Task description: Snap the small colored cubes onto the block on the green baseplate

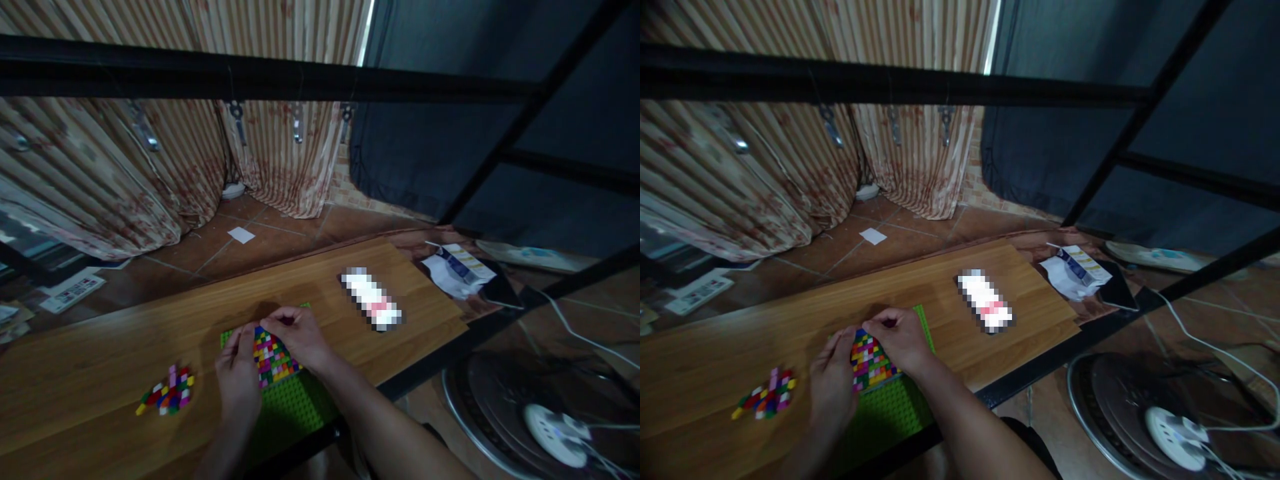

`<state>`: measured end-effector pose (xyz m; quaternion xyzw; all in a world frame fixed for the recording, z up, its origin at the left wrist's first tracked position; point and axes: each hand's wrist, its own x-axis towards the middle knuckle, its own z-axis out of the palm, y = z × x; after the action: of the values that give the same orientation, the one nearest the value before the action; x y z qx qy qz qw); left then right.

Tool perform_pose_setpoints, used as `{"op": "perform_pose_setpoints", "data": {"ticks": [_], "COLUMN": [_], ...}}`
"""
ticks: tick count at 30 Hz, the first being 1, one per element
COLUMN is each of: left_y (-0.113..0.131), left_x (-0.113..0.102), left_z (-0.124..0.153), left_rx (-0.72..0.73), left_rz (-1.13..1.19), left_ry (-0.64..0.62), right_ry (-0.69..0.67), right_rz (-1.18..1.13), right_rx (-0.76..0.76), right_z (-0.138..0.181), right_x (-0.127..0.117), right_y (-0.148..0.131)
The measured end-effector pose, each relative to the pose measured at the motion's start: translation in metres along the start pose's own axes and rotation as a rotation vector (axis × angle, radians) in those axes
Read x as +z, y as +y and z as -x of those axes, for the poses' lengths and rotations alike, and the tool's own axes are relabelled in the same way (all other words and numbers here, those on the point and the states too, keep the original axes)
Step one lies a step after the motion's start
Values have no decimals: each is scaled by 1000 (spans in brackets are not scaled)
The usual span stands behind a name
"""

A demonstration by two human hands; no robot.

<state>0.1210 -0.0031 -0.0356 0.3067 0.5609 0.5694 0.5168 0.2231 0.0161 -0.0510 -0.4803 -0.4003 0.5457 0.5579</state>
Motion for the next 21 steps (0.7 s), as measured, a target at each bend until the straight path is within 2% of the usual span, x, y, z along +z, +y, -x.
{"op": "perform_pose_setpoints", "data": {"ticks": [7, 12, 21], "left_y": [2, 0, -2], "left_x": [2, 1, -1], "left_z": [1, 1, -1], "left_rx": [-55, -46, -29], "left_rz": [67, 99, 68], "left_ry": [48, -50, -68], "right_ry": [-7, -21, -11], "right_rz": [-2, 17, 36], "right_rx": [42, 45, 5], "right_z": [2, 3, 2], "right_x": [-1, -1, -1], "right_y": [-4, -7, -1]}}
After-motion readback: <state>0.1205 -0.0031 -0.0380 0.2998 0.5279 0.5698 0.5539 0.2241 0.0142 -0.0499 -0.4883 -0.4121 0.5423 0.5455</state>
